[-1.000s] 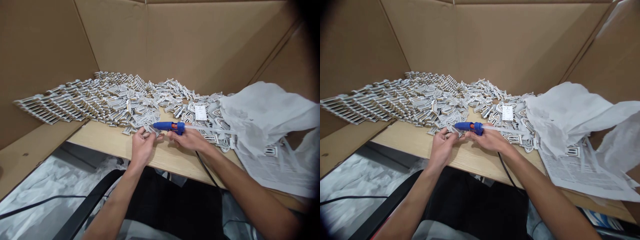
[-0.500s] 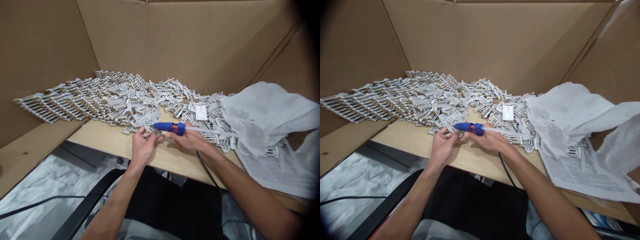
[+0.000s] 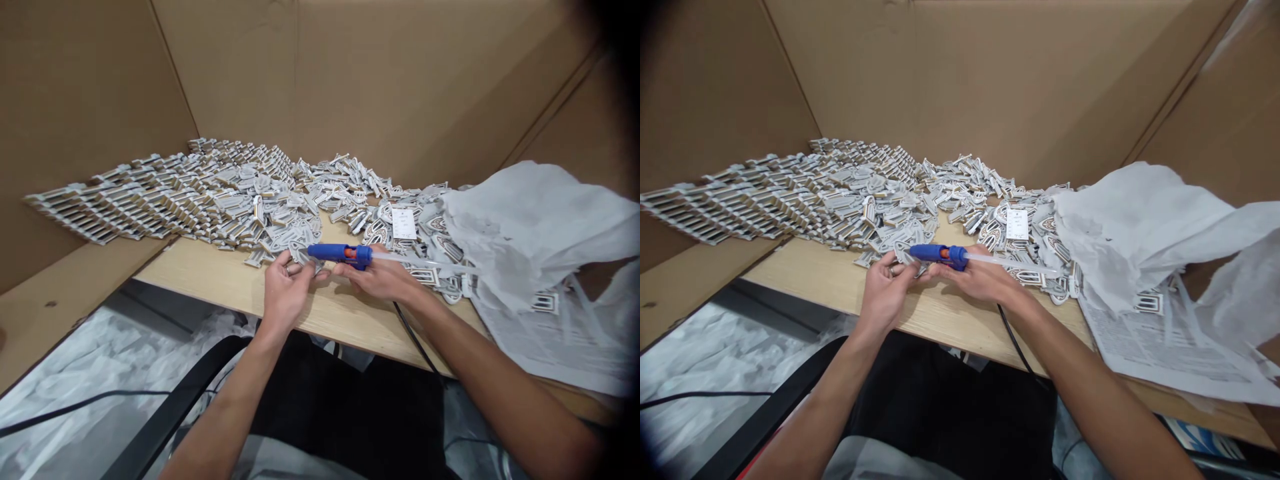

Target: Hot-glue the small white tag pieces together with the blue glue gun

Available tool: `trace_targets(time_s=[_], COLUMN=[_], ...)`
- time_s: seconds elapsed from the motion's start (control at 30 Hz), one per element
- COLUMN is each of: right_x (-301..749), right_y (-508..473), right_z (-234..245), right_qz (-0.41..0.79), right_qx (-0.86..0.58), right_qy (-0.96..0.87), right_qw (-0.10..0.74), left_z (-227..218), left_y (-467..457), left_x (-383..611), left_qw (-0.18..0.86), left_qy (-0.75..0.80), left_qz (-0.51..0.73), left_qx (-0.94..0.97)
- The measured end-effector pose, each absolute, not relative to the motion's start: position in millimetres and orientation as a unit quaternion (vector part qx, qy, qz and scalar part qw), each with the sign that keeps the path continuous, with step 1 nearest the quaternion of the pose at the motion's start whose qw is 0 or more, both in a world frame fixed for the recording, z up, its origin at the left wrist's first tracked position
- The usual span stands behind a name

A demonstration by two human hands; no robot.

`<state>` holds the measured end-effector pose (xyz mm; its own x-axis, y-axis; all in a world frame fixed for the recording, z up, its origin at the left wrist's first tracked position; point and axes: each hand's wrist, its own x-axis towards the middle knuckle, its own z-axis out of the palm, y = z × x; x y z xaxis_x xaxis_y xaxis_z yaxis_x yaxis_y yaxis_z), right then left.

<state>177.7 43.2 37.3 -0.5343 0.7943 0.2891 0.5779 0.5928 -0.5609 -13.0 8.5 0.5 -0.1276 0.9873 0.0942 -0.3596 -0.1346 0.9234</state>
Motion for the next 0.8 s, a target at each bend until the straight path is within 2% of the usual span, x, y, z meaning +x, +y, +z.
trace_targets(time_s=[0.53, 0.8], right_x=[179, 177], right_y=[41, 36], right_z=[45, 48], right_qz=[0.247, 0.219], right_qx=[-0.418, -0.395], right_qy=[-0.840, -0.853], right_qw=[0.243, 0.262], left_z=[2, 4], left_y=[7, 4], left_x=[-13, -12], left_qw=[0.505, 0.483], left_qy=[0.399, 0.407], left_qz=[0.648, 0.647], left_qx=[0.407, 0.428])
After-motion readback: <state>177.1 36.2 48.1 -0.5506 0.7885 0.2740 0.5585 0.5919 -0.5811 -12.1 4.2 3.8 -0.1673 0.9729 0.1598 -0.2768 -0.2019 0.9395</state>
